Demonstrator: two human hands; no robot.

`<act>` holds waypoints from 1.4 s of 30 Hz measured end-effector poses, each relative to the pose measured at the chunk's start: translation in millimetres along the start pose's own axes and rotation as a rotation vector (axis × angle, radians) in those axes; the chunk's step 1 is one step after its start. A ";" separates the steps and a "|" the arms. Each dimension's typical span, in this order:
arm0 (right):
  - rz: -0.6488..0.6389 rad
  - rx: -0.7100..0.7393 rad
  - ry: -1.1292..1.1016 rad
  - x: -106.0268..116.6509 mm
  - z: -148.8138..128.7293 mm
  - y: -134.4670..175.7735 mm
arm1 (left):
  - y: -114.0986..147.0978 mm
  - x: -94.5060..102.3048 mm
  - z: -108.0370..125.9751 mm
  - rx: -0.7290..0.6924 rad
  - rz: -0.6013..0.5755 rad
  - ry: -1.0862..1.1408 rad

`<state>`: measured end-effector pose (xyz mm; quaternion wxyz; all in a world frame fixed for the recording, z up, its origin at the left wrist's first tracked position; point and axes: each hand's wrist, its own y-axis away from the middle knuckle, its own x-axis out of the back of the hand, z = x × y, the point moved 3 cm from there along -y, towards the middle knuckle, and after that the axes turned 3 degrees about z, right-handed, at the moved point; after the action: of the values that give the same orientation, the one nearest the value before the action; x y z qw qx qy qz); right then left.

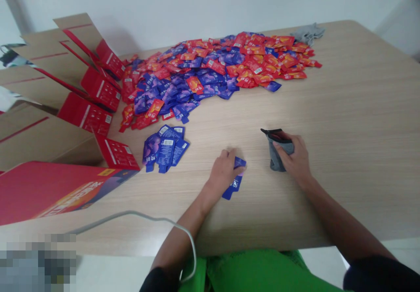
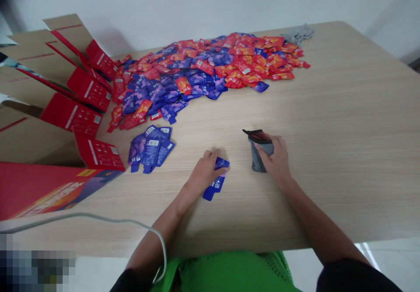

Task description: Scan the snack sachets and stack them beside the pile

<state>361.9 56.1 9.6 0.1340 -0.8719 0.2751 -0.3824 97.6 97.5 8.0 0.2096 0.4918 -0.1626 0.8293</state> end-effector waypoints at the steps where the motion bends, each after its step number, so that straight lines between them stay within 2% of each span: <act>1: 0.003 -0.003 0.001 -0.4 0.9 0.3 | -1.9 4.1 0.4 -0.018 -0.008 0.062; 5: 0.017 -0.017 0.006 -0.6 3.9 1.2 | 5.3 39.5 14.7 -0.175 0.075 0.313; 7: 0.017 -0.013 0.003 -0.2 4.3 1.4 | 18.4 56.9 23.4 -0.271 0.102 0.302; 9: 0.010 -0.005 0.001 0.2 4.3 1.6 | 34.6 64.6 27.9 -0.351 0.078 0.224; 13: 0.000 0.006 0.003 0.2 5.0 2.7 | 66.9 50.5 20.7 -0.438 -0.055 0.094; 17: -0.016 0.023 0.012 -0.6 7.2 3.4 | 95.6 33.6 9.9 -0.447 -0.082 0.030; 20: -0.057 0.045 0.031 -0.5 5.9 0.1 | 113.5 29.5 10.6 -0.405 -0.040 0.000; 23: -0.103 0.098 0.033 0.6 -4.8 -7.0 | 125.4 23.5 16.2 -0.398 0.061 -0.033; 26: -0.119 0.178 0.015 2.1 -27.1 -10.0 | 130.6 12.5 20.3 -0.459 0.127 -0.058; 29: -0.192 0.297 -0.040 -1.3 -57.5 3.7 | 133.0 3.9 19.9 -0.511 0.149 -0.069; 32: -0.380 0.514 -0.133 -14.6 -88.7 38.3 | 137.4 -1.3 17.1 -0.530 0.144 -0.072; 34: -0.542 0.670 -0.143 -28.4 -103.4 64.8 | 141.3 -5.8 15.0 -0.530 0.096 -0.082; 36: -0.680 0.738 -0.090 -43.8 -108.5 81.3 | 144.4 -9.6 13.4 -0.522 0.057 -0.086; 39: -0.751 0.729 0.014 -63.3 -102.2 72.7 | 145.5 -10.3 13.5 -0.520 0.099 -0.093; 42: -0.698 0.714 0.116 -73.1 -90.6 31.5 | 144.5 -7.6 16.2 -0.545 0.149 -0.114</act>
<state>242.3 70.9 13.1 0.2727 -0.7889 -0.1739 -0.5225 39.7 -35.9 -0.4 0.2631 0.4497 -0.4266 0.7393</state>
